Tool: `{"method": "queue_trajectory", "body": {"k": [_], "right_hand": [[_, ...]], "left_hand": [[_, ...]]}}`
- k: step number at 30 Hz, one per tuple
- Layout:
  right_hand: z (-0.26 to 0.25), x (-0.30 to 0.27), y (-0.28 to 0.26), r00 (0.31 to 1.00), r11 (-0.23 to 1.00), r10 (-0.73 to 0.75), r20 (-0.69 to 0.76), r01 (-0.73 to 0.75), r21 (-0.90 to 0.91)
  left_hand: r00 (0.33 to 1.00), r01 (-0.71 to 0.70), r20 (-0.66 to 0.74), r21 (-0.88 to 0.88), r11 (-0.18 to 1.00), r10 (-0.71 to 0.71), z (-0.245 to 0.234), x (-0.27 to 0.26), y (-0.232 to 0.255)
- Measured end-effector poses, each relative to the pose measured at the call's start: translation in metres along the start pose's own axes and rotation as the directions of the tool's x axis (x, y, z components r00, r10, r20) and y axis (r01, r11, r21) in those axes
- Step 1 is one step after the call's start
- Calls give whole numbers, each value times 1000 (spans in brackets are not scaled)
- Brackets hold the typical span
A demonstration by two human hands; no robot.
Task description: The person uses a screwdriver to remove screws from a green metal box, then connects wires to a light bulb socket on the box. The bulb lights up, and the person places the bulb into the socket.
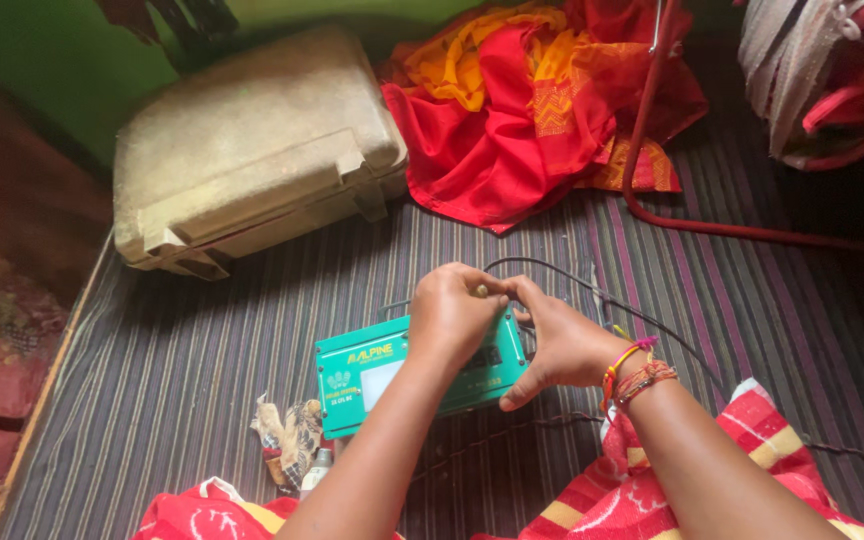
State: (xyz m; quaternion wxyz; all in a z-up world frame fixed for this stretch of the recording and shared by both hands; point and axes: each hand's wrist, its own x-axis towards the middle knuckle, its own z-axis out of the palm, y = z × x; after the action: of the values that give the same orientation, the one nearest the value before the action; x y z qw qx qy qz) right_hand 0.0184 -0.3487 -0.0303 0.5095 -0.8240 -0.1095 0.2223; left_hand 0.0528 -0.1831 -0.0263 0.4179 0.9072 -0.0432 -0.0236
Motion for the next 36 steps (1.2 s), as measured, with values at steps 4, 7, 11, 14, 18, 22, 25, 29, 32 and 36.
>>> {"method": "queue_trajectory", "body": {"k": [4,7,11,14,18,22,25,29,32,36], "right_hand": [[1,0,1,1000,1000,-4,-5,4,-8],[0,-1,-1,1000,1000,-10,-7,10,-5],[1,-1,-3,999,999,47,-6,-48,-2],[1,-1,-2,1000,1000,22,-5,-22,22],[0,0,2,1000,1000,-8,-4,8,23],[1,1,2,999,999,41,-5,-41,0],[2,1,2,1000,1000,26,-10,-26,-7],[1,0,1,1000,1000,3,-2,-3,11],[1,0,-1,999,999,37,-9,-37,-5],[0,-1,-1,1000,1000,16,-10,-16,17]], "left_hand": [[990,-113,-87,-6,994,112,9,-5,-6],[991,-96,-90,18,995,98,11,-6,-6],[990,-97,-108,-11,995,95,11,-12,-2],[984,-55,-165,41,998,61,13,-15,4],[986,9,-165,-2,1000,-9,15,-14,9],[988,7,-157,-6,1000,-8,15,-15,5],[981,-34,-188,34,999,40,19,-15,3],[976,-28,-213,29,999,33,24,-15,4],[977,-55,-204,53,997,64,24,-17,4],[973,-88,-217,-14,996,83,22,-22,5]]}}
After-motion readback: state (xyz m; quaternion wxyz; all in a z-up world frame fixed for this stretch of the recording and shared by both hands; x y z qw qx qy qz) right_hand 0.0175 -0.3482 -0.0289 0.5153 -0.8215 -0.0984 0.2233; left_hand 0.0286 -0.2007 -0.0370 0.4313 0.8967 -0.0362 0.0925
